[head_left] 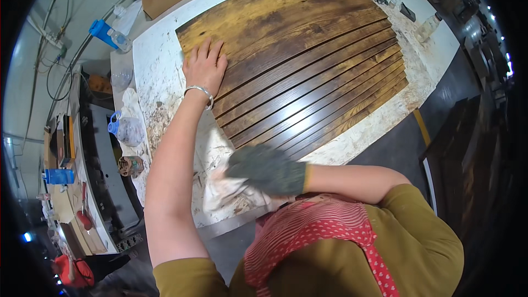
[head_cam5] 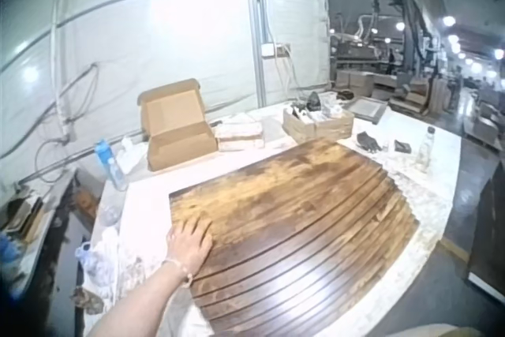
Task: The person wipes the surface of a slotted wooden panel with a cloth, then repeats the process on two larger flat wooden panels at a workbench.
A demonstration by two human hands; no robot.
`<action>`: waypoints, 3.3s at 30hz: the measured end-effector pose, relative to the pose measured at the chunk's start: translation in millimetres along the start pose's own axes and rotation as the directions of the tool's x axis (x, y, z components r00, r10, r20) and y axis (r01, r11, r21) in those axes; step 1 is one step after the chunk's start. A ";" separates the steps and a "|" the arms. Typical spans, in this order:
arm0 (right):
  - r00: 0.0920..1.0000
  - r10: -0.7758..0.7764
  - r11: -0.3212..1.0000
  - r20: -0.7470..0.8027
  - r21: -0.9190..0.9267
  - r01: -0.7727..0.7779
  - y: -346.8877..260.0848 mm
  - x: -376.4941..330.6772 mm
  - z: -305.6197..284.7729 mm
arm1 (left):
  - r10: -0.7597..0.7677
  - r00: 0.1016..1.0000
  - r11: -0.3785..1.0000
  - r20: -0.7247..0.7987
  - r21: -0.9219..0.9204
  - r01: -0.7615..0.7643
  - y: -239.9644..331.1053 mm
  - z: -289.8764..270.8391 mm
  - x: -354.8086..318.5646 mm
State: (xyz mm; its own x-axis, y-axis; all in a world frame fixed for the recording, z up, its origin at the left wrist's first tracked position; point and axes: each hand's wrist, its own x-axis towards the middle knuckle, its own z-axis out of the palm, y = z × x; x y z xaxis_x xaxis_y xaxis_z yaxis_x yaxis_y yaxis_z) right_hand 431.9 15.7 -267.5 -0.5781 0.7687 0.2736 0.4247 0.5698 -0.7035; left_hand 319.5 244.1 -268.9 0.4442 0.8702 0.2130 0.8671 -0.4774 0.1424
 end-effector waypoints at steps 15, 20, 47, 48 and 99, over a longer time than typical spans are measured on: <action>0.984 -0.161 0.962 -0.078 -0.237 0.139 6.0 -25.0 33.4 | -0.016 1.000 1.000 0.021 0.011 0.016 -1.6 2.3 2.2; 0.932 0.144 0.815 -0.332 -0.494 -0.302 28.9 -112.8 -97.0 | -0.002 1.000 1.000 -0.024 0.016 0.002 -3.5 7.0 0.7; 0.966 -0.209 0.959 0.150 -0.161 0.232 -10.8 -17.5 70.7 | 0.013 0.998 1.000 -0.060 0.011 -0.012 -5.0 6.8 2.5; 0.985 -0.157 0.973 0.078 -0.157 0.168 -10.7 -22.7 68.9 | 0.023 0.999 0.999 -0.047 0.023 -0.022 -6.4 6.8 3.3; 0.694 0.359 0.572 -0.624 -0.440 -0.692 199.0 -316.4 -233.5 | 0.130 0.987 0.987 0.092 0.085 -0.138 -24.5 -5.8 2.6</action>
State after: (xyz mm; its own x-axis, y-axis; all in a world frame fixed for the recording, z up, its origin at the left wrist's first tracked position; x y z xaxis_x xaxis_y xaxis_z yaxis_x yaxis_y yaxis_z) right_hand 862.0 -46.3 -341.0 0.1864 0.9192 0.3468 0.9497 -0.0781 -0.3034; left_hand 298.1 257.3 -266.2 0.5719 0.8083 0.1399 0.8136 -0.5807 0.0294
